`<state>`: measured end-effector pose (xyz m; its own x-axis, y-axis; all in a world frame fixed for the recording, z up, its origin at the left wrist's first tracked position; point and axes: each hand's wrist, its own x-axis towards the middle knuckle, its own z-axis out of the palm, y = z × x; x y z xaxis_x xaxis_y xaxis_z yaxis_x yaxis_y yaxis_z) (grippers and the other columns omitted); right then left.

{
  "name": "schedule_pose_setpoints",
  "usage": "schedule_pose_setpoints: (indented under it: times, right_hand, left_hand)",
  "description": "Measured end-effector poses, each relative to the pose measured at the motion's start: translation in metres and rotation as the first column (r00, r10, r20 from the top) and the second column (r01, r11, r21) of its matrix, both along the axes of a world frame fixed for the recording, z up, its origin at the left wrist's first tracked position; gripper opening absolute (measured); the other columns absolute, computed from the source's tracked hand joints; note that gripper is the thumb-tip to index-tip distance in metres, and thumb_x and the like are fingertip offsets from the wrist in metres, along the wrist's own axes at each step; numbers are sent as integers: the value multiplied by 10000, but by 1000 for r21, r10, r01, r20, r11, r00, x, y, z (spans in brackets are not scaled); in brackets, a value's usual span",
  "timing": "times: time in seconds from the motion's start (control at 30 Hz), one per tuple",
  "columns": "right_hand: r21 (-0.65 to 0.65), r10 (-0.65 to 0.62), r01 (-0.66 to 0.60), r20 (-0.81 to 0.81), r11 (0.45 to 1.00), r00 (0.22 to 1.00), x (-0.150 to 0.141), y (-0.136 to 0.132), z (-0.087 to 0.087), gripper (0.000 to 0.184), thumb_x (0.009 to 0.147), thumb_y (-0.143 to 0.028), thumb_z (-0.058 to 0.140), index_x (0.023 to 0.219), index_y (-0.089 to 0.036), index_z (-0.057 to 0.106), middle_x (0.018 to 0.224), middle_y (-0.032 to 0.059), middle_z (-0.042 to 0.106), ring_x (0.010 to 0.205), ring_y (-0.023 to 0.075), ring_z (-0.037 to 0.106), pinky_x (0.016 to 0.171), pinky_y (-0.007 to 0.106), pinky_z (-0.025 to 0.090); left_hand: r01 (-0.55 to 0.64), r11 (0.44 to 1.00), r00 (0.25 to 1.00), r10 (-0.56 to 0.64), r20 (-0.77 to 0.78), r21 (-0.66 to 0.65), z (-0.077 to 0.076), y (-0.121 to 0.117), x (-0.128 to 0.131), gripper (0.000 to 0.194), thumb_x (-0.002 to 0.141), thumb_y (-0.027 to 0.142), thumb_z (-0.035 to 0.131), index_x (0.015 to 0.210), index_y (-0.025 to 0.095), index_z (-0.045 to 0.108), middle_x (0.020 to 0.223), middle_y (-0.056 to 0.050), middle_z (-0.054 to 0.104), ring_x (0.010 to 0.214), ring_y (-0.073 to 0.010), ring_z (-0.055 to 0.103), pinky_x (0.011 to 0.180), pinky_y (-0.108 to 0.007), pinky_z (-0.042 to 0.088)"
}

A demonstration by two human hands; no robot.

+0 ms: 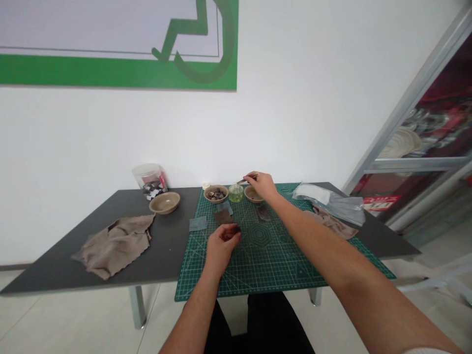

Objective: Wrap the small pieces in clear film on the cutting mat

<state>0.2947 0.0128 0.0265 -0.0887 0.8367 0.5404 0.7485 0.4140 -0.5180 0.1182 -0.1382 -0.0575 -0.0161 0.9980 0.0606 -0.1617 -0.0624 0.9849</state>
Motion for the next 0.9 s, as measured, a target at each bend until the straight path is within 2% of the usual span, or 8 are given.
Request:
schedule_pose_setpoints:
  times: [0.17,0.3,0.43,0.6,0.73,0.9]
  right_hand:
    - [-19,-19,19,9,1000,1000,-2,-1,-4,238,875,-376,552,889,-204,716,820,32,735,810,170,670,778,253,456]
    - [-47,-22,20,-44,999,999,0,-6,1,236,865,-373,565,888,-192,714,804,36,734,793,172,673,761,253,466]
    - [-22,-30,28,-79,999,996,4,-11,5,263,874,-393,548,909,-185,706,798,37,732,790,165,677,759,247,473]
    - [-88,-36,27,-102,996,994,5,-8,2,261,863,-382,567,855,-162,707,765,44,728,773,170,685,744,240,482]
    - [-100,-64,57,-75,993,995,4,0,2,279,868,-389,555,841,-154,704,721,51,720,744,176,689,720,243,489]
    - [-125,-75,80,45,989,996,-3,8,15,312,876,-377,543,791,-129,711,654,71,704,673,173,684,705,247,491]
  left_hand:
    - [19,1000,1000,-19,-22,11,-3,1,-1,290,664,256,723,931,165,654,735,-6,642,669,-122,607,655,-244,482]
    - [26,999,1000,-26,-18,23,-4,1,-2,290,674,265,719,938,166,653,737,-5,638,674,-123,604,652,-244,475]
    - [25,999,999,-24,-25,22,-2,0,-2,293,672,264,723,937,160,654,729,-7,639,670,-124,605,651,-245,475]
    - [25,1000,1000,-25,-13,18,-3,1,-2,292,668,261,726,934,164,657,743,-9,646,673,-125,614,662,-251,485]
    - [25,1000,1000,-25,-12,14,-5,1,-3,299,661,266,732,933,165,663,743,-12,644,675,-124,611,656,-248,487]
    - [17,1000,999,-17,-29,15,-5,1,-2,295,656,256,733,929,167,664,748,-13,652,672,-121,607,652,-244,486]
